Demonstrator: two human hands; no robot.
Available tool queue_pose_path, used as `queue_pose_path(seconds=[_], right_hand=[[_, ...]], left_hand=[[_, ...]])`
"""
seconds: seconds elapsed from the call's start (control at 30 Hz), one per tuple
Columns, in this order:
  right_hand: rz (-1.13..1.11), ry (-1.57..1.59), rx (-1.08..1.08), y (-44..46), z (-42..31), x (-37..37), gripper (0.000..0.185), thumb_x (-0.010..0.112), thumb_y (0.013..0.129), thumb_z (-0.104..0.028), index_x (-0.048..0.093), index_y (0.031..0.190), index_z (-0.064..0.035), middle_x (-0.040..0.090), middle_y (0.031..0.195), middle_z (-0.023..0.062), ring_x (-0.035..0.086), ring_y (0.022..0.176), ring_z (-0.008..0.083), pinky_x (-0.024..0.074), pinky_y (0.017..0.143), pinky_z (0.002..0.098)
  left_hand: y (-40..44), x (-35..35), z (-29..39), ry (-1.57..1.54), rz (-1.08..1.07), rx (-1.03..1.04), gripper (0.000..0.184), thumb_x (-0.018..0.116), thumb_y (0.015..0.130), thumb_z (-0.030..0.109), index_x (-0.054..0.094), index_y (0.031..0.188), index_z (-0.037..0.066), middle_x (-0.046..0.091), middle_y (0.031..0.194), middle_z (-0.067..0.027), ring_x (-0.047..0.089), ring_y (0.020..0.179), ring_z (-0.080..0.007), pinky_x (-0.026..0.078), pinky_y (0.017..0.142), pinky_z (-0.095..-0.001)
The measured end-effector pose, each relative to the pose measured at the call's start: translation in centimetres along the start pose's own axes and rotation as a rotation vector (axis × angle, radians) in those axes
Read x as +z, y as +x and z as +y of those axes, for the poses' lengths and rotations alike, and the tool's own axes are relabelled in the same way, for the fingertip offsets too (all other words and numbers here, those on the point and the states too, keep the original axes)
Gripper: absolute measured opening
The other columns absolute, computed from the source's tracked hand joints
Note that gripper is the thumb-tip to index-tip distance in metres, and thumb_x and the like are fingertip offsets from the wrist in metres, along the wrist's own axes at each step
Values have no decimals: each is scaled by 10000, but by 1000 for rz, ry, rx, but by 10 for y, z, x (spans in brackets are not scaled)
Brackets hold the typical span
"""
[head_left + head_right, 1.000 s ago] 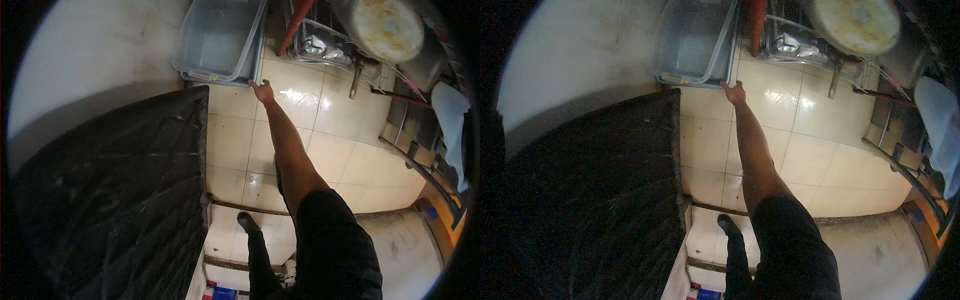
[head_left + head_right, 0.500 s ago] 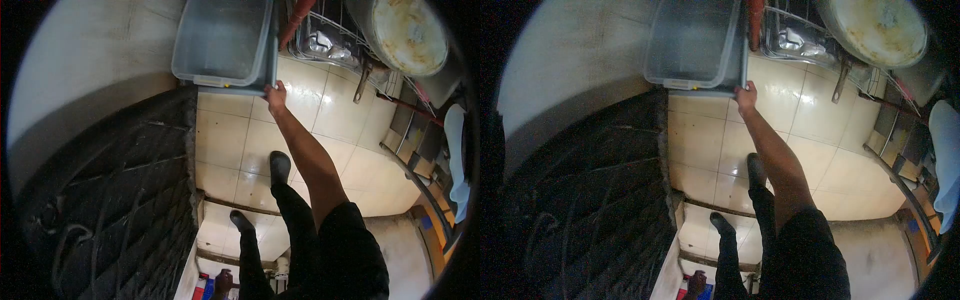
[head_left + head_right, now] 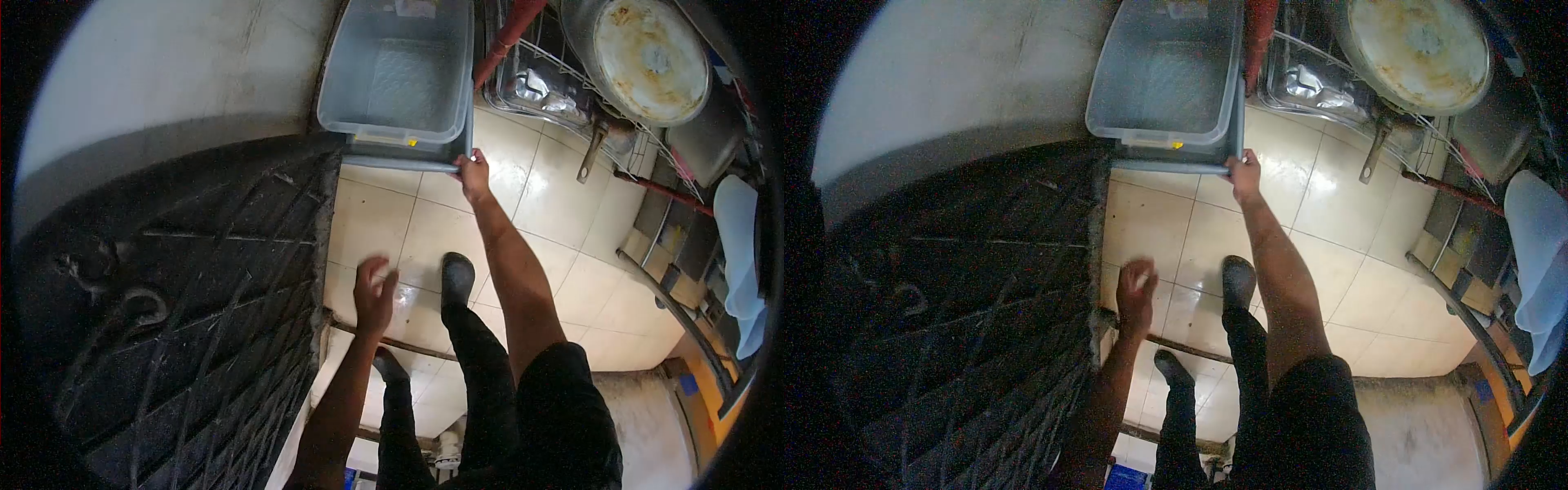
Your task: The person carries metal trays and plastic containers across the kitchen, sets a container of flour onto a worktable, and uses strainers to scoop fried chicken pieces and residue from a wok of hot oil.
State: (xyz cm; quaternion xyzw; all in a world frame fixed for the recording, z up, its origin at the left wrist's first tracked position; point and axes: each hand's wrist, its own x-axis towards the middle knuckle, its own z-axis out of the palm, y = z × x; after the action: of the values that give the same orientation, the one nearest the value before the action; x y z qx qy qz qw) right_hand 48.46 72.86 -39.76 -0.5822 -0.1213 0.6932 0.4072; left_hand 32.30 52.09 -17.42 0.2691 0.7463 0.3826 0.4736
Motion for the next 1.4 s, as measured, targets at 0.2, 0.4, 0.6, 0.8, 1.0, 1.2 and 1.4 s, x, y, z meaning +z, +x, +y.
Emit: queue_pose_path(seconds=[0.2, 0.4, 0.6, 0.8, 1.0, 1.2, 1.4], right_hand=[[-51, -171, -38, 41, -28, -27, 159, 524, 742, -4, 489, 866, -97, 542, 748, 31, 573, 655, 156, 556, 606, 331], [-145, -312, -34, 64, -34, -64, 207, 528, 732, 13, 489, 891, -112, 553, 779, 32, 569, 696, 152, 541, 626, 317], [-173, -350, -60, 13, -43, -90, 141, 544, 763, -35, 505, 877, -109, 560, 702, -8, 550, 620, 111, 499, 590, 271], [-58, -315, 9, -95, -54, -110, 165, 508, 770, 44, 490, 876, -82, 532, 688, 4, 489, 584, 84, 403, 501, 236], [-7, -348, 40, -232, -53, -152, 173, 522, 748, 62, 473, 852, -67, 543, 702, 26, 527, 620, 105, 431, 524, 245], [170, -293, 35, -422, -33, -182, 207, 535, 718, 85, 494, 876, -44, 544, 700, 60, 532, 614, 126, 456, 524, 260], [467, -284, -41, -733, -18, -185, 150, 573, 730, 18, 510, 847, -52, 549, 660, 67, 548, 590, 154, 464, 503, 295]], left_hand=[[144, 72, 32, -460, -4, -399, 819, 562, 782, 584, 301, 1354, 58, 348, 1345, -157, 310, 1273, -260, 321, 989, -470], [224, 76, 26, -405, 118, -612, 944, 632, 675, 651, 276, 1376, 128, 390, 1305, -115, 399, 1166, -233, 369, 910, -391], [235, 71, -112, -255, 257, -392, 717, 700, 686, 160, 318, 1274, 9, 415, 1256, -147, 464, 1114, -271, 415, 892, -357], [122, 63, -73, -505, 160, -269, 399, 560, 686, -19, 435, 1062, 28, 459, 951, -76, 489, 833, -176, 432, 687, -286], [-11, 34, -48, -517, 170, -512, 359, 567, 717, -32, 437, 1047, 23, 477, 941, -69, 484, 830, -151, 410, 657, -287], [-146, -41, -74, -341, -128, -519, 404, 615, 738, 17, 420, 1091, 37, 486, 1019, -81, 506, 869, -180, 429, 698, -319], [-331, -140, 18, 109, -568, -356, 469, 643, 767, 188, 424, 1157, 48, 463, 1128, -105, 495, 958, -205, 445, 773, -354]])
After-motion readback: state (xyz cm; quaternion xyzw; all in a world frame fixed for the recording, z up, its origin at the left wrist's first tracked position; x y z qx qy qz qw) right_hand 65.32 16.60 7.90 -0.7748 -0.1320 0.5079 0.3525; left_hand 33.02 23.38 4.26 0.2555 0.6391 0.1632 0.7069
